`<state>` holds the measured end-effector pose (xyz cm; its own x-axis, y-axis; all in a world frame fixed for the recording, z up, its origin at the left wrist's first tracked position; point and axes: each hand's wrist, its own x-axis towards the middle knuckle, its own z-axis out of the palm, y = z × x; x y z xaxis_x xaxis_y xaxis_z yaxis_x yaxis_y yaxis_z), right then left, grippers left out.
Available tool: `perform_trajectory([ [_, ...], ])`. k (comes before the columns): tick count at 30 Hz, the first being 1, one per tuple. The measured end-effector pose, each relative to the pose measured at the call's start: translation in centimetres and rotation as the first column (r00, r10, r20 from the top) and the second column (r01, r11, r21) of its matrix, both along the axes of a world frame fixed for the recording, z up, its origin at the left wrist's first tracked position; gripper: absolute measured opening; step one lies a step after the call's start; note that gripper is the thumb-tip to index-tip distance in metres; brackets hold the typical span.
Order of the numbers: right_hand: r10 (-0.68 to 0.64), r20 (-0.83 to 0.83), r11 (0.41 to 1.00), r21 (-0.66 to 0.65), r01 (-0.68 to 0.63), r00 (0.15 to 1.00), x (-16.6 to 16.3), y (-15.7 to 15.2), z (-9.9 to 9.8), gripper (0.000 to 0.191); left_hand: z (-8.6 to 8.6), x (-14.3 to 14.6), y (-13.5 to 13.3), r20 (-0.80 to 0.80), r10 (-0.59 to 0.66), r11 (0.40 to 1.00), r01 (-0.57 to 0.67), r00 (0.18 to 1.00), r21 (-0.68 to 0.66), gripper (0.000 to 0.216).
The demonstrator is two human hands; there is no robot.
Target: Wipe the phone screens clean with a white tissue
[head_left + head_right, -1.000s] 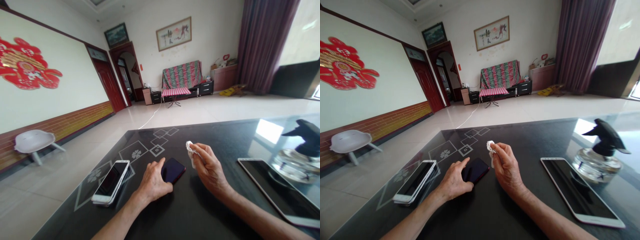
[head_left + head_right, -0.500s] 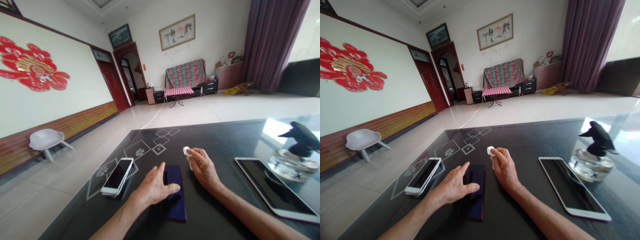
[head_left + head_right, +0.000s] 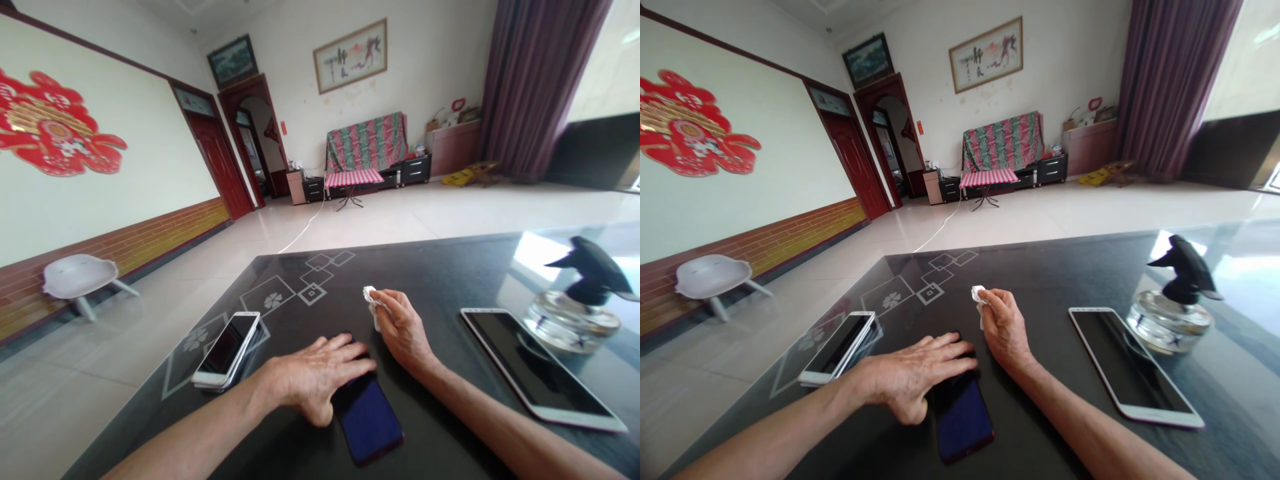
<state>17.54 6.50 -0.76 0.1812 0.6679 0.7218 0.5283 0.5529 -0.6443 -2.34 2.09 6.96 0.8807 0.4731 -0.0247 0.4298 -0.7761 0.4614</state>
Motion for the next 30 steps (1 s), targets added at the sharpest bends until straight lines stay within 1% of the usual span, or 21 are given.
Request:
perform_trajectory([
  [3,-0.001,0.003,1.0,0.008,0.001,1.0,0.0,-0.1,0.0,0.024,0.2,0.9,-0.1,-0.055,-0.057,0.998,0.057,0.997,-0.001,0.093],
  [8,0.013,0.002,1.0,0.002,-0.013,1.0,0.0,-0.1,0.1,0.023,0.2,0.7,0.1,-0.015,-0.093,0.995,0.093,0.996,0.031,0.08],
  [10,0.014,-0.004,1.0,-0.002,-0.014,1.0,0.0,-0.1,0.2,0.023,0.0,0.3,0.2,-0.003,-0.059,0.998,0.059,0.998,0.021,0.079],
  [12,0.003,-0.024,1.0,-0.009,-0.003,1.0,0.1,0.0,0.1,0.023,-0.3,-0.1,0.4,0.009,0.017,0.999,-0.017,1.0,0.03,0.08],
  [15,-0.009,-0.053,1.0,-0.03,0.007,0.999,0.2,0.2,0.0,0.023,-0.9,-0.7,0.7,0.013,0.15,0.984,-0.151,0.989,0.092,0.083],
  [17,-0.002,-0.061,0.999,-0.036,0.0,0.998,0.3,0.3,-0.2,0.024,-1.1,-0.9,0.9,-0.005,0.2,0.972,-0.197,0.98,0.131,0.087],
  [20,0.008,-0.07,0.999,-0.034,-0.01,0.998,0.2,0.4,-0.3,0.024,-1.4,-0.8,1.3,-0.04,0.183,0.974,-0.175,0.982,0.14,0.091],
  [23,0.005,-0.074,1.0,-0.031,-0.007,0.997,0.1,0.4,-0.2,0.024,-1.6,-0.3,1.5,-0.037,0.112,0.985,-0.106,0.993,0.14,0.081],
  [25,0.003,-0.079,1.0,-0.027,-0.005,0.997,0.1,0.4,-0.2,0.024,-1.8,-0.3,1.5,-0.016,0.087,0.986,-0.083,0.996,0.148,0.08],
  [27,0.004,-0.093,0.999,-0.034,-0.007,0.996,0.1,0.4,-0.1,0.023,-1.9,-0.7,1.6,0.014,0.096,0.984,-0.097,0.995,0.148,0.085],
  [30,0.012,-0.105,0.999,-0.051,-0.017,0.994,0.0,0.3,0.0,0.023,-1.9,-2.2,2.1,0.079,0.152,0.979,-0.161,0.985,0.128,0.088],
])
